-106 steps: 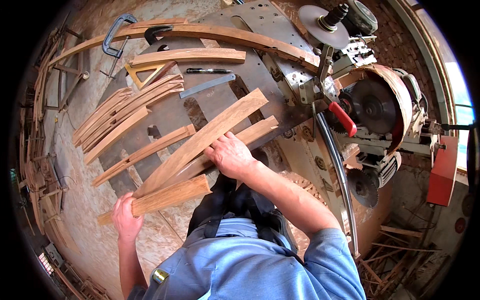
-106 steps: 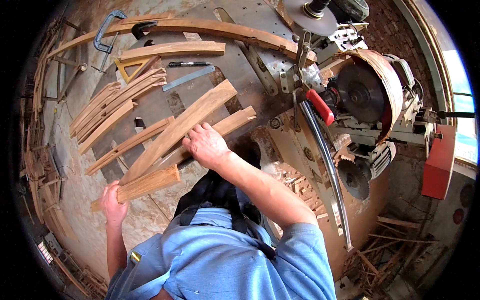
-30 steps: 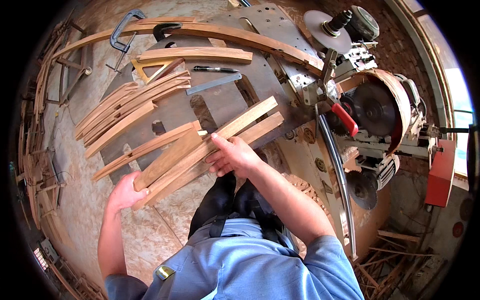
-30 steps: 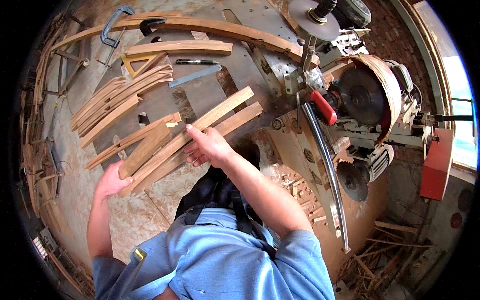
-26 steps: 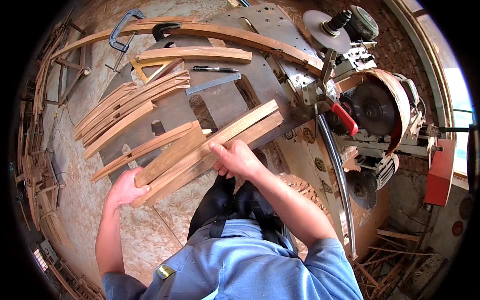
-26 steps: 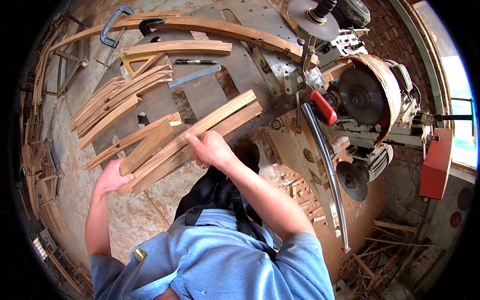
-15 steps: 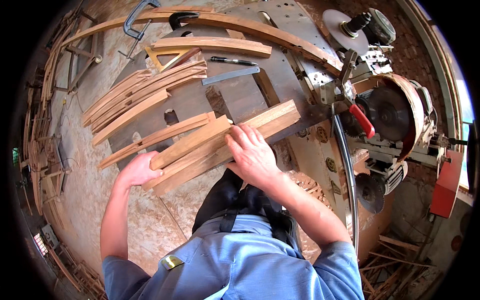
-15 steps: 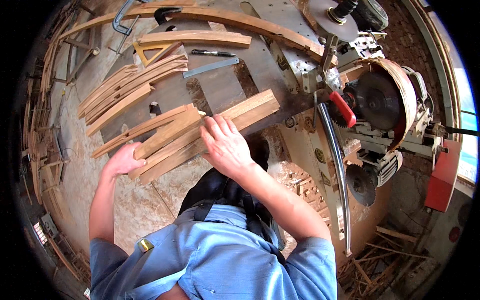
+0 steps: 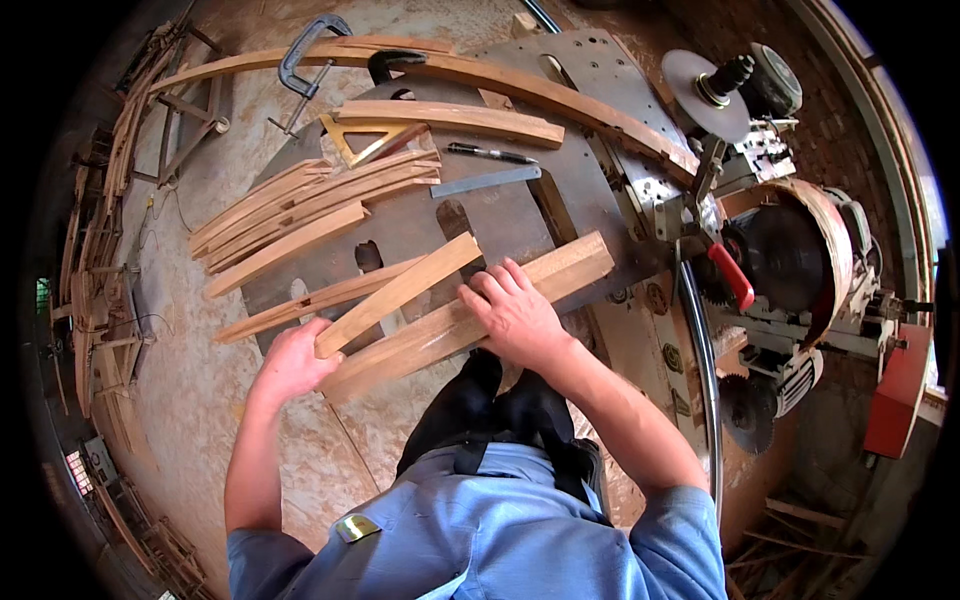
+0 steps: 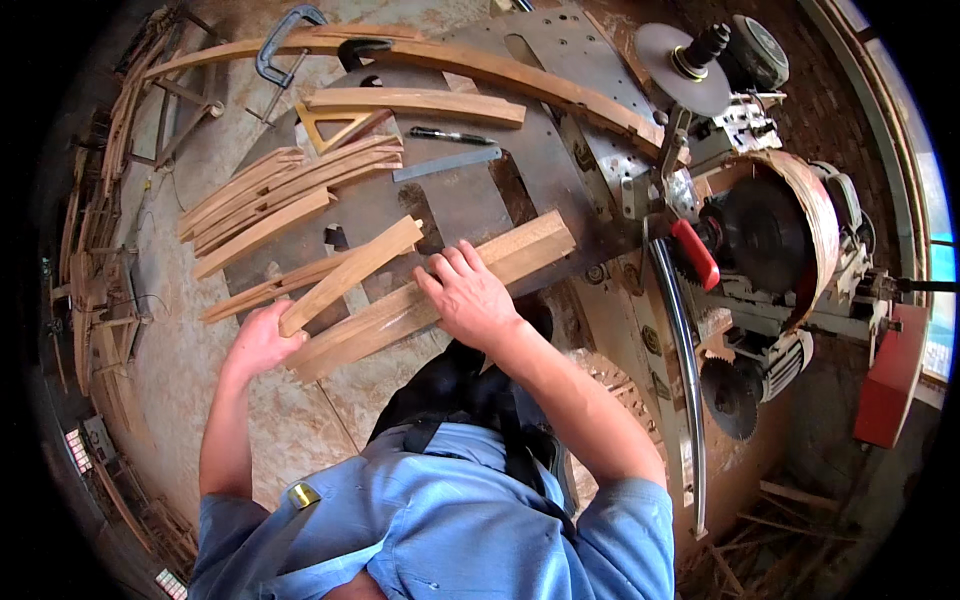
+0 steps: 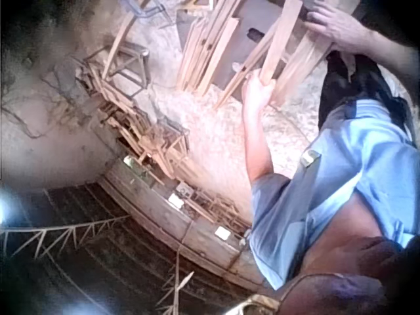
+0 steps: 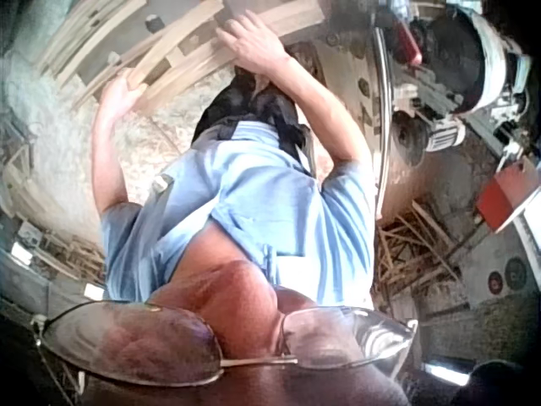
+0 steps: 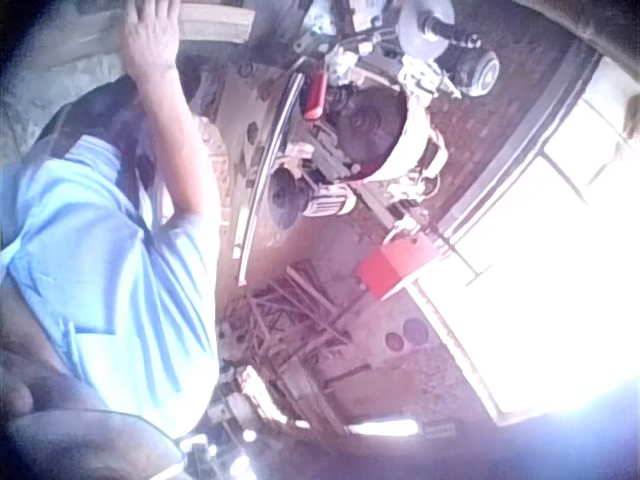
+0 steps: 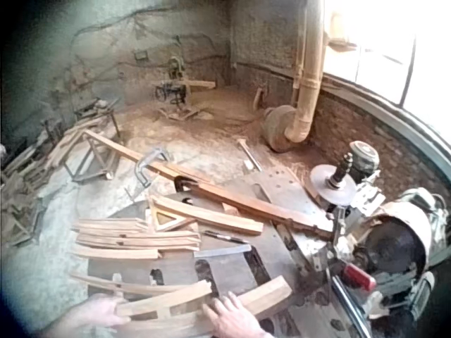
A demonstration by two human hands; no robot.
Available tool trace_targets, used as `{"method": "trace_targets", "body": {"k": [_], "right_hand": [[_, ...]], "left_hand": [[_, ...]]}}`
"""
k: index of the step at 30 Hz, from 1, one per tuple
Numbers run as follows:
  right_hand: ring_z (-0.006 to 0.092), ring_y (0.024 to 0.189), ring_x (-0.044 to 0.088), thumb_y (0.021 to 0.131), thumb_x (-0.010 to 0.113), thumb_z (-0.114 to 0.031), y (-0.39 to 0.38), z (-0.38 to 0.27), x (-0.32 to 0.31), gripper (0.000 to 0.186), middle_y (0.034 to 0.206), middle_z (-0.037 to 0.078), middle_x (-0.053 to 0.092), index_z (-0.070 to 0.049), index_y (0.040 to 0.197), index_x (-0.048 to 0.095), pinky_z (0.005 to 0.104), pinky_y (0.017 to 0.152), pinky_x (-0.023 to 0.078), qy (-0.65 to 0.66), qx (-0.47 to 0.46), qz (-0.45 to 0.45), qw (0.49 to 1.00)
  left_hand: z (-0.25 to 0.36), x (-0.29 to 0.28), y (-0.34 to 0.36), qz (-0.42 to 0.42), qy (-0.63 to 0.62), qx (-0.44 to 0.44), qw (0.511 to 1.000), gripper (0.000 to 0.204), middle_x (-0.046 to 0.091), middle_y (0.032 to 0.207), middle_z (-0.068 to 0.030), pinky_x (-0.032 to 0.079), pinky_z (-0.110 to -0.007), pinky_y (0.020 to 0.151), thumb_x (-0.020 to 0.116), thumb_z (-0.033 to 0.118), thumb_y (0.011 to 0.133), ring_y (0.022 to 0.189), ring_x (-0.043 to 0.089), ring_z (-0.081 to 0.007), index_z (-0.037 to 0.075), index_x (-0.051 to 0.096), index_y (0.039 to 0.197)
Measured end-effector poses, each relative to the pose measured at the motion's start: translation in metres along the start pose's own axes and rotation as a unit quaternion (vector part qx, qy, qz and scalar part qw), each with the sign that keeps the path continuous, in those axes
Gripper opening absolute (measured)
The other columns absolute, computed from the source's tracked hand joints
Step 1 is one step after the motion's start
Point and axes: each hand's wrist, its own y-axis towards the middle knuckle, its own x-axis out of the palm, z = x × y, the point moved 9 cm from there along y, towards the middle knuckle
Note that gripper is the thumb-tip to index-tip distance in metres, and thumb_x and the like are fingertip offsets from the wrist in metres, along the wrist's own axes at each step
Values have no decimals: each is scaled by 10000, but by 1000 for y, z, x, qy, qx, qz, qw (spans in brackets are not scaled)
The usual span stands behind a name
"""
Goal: The person uses a miter saw to cut several thin wooden strips to length. They repeatedly position each strip against the saw fence, lower the blade to cut, and then remove the finished piece. The person also briefly uses a hammer to tap a strip into alignment before cutting.
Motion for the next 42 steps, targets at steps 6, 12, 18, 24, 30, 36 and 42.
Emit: {"method": "trace_targets", "body": {"k": [6, 12, 18, 24, 30, 36, 42], "right_hand": [[275, 968, 618, 791, 764, -179, -65, 20, -42, 434, 1004, 106, 649, -13, 1158, 600, 370, 876, 489, 238, 187, 98, 948], [137, 798, 624, 995, 568, -306, -191, 112, 63, 410, 961, 85, 665, 31, 1227, 565, 285, 750, 527, 586, 547, 267, 535], [180, 1024, 578, 959, 508, -587, -169, 159, 113, 602, 1222, 47, 590, -103, 1318, 514, 390, 846, 476, 723, 487, 366, 326], [181, 1081, 615, 938, 541, -599, -147, 181, 121, 575, 1205, -6, 655, -140, 1284, 552, 404, 903, 497, 771, 427, 409, 236], [199, 1107, 619, 933, 530, -617, -141, 181, 125, 630, 1209, 32, 656, -104, 1298, 526, 409, 910, 509, 799, 366, 383, 285], [176, 910, 610, 933, 521, -633, -165, 172, 133, 618, 1042, 42, 671, -75, 1195, 568, 339, 757, 478, 784, 398, 402, 255], [167, 571, 470, 877, 549, -698, -237, 132, 98, 599, 689, 39, 539, -102, 932, 578, 311, 550, 377, 739, 488, 382, 266]], "left_hand": [[25, -34, -11, 144, 76, 66, 984, 527, 638, 1049, -195, 476, -463, 845, 756, 217, 748, 995, 610, -393, 6, 541, 1180], [53, -47, -5, 276, 163, 196, 927, 530, 573, 1065, -167, 455, -457, 854, 814, 161, 680, 988, 563, -380, 21, 538, 1110], [69, -53, -6, 289, 168, 200, 921, 510, 557, 1074, -175, 454, -450, 879, 821, 75, 642, 1032, 540, -370, 8, 558, 1074], [71, -46, -45, 223, 162, 188, 943, 605, 554, 1091, -174, 453, -454, 905, 772, 1, 669, 1051, 537, -382, 5, 531, 1224], [112, -43, -73, 235, 161, 171, 943, 602, 551, 1090, -172, 445, -455, 906, 725, -11, 698, 1042, 542, -378, 37, 514, 1259], [167, -50, -79, 280, 277, 237, 888, 527, 553, 1071, -153, 436, -436, 895, 659, -32, 683, 1022, 542, -353, 39, 548, 1193], [225, -27, -62, 284, 306, 305, 856, 549, 538, 1043, -136, 423, -436, 852, 664, -42, 643, 985, 522, -333, 55, 557, 1173]]}}
